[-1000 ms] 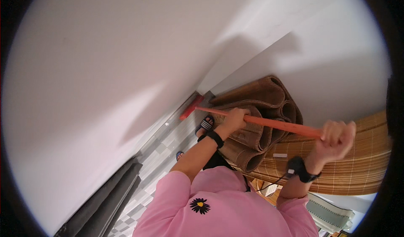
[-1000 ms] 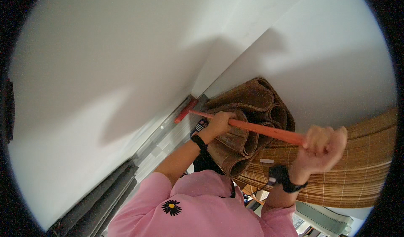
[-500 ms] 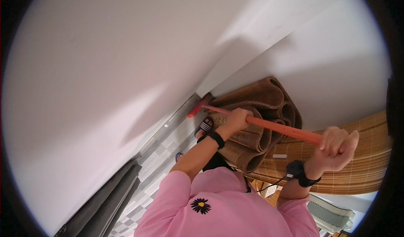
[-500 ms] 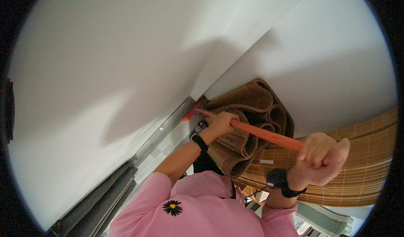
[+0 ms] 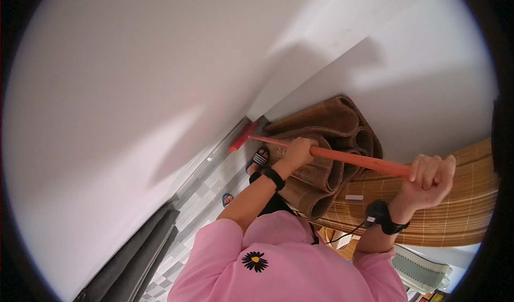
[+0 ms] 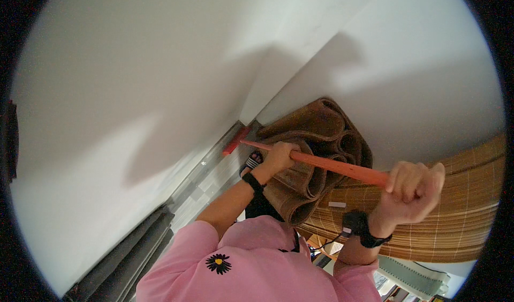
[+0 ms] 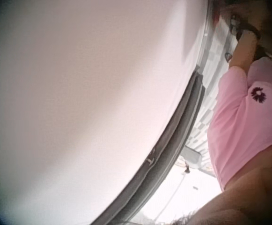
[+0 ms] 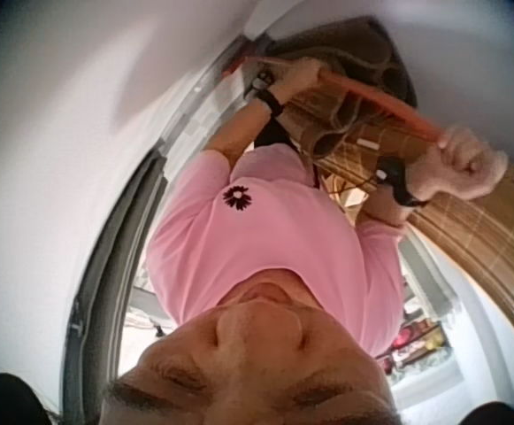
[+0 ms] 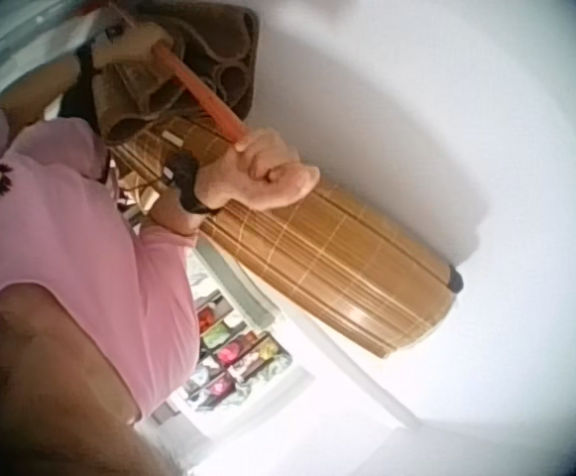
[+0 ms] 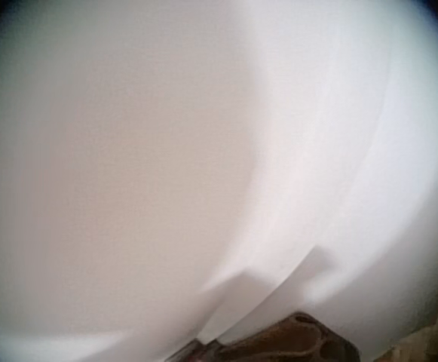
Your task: The recorder uses a broom to sweep the floor in a bedroom, focusing on areas behind curtains and under furniture.
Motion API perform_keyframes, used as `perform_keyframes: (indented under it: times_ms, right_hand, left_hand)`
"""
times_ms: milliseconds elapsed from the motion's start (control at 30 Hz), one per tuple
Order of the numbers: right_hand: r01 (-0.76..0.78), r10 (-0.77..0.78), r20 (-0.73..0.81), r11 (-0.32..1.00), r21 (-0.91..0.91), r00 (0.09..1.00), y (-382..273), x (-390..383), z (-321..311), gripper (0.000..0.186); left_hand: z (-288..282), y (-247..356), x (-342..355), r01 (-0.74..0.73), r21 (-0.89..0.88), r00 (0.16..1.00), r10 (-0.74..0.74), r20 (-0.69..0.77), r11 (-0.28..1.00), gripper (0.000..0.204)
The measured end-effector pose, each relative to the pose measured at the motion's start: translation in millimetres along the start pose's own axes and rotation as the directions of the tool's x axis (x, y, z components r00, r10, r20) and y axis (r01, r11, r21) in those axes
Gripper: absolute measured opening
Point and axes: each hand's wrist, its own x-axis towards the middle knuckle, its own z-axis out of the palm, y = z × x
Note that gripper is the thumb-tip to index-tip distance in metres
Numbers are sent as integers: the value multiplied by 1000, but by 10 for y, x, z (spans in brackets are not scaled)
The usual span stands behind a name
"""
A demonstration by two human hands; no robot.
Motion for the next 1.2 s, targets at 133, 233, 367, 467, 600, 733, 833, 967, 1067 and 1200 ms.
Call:
perform_keyframes:
  times_ms: [133, 233, 367, 467, 600, 733, 833, 967, 1067, 1200]
  right_hand:
    - [-91, 92, -41, 995, 26, 995, 258, -101, 20, 30]
    - [-150, 152, -99, 988, 36, 983, 207, -110, -52, 31]
    - [-71, 61, -149, 995, -64, 987, -65, -33, -10, 31]
    - [55, -56, -10, 996, -64, 998, -87, -61, 141, 30]
    - [-26, 25, 23, 999, 45, 999, 271, -220, 249, 30]
    - [-63, 47, -169, 994, -92, 984, 182, -78, 156, 31]
    - [-53, 28, -207, 992, -114, 978, -69, -6, -20, 32]
    - [48, -90, -207, 979, -198, 974, -48, -142, 133, 30]
    - [13, -14, -32, 999, -49, 999, 189, -286, 149, 29]
    - [-76, 77, -8, 996, 42, 997, 226, -274, 19, 28]
  left_hand:
    - [46, -222, -196, 170, 81, 976, -179, 122, 982, 19]
    - [43, -118, -417, 182, 60, 979, -187, 81, 981, 19]
    - [21, 158, -358, 132, 10, 983, -132, 127, 991, 21]
    - [82, 32, -117, 25, -74, 1000, -24, 17, 997, 20]
    - [157, -299, -64, -178, -123, 965, 149, -218, 976, 19]
    - [127, -173, -174, 64, -31, 997, -63, 32, 997, 21]
    - [-15, 222, -253, 211, 31, 974, -213, 80, 977, 21]
    - [117, -8, -88, 66, -28, 998, -66, 13, 997, 20]
    - [215, -273, -101, 67, -66, 998, -65, 26, 996, 21]
    - [265, -260, -429, 130, -40, 991, -130, -7, 991, 20]
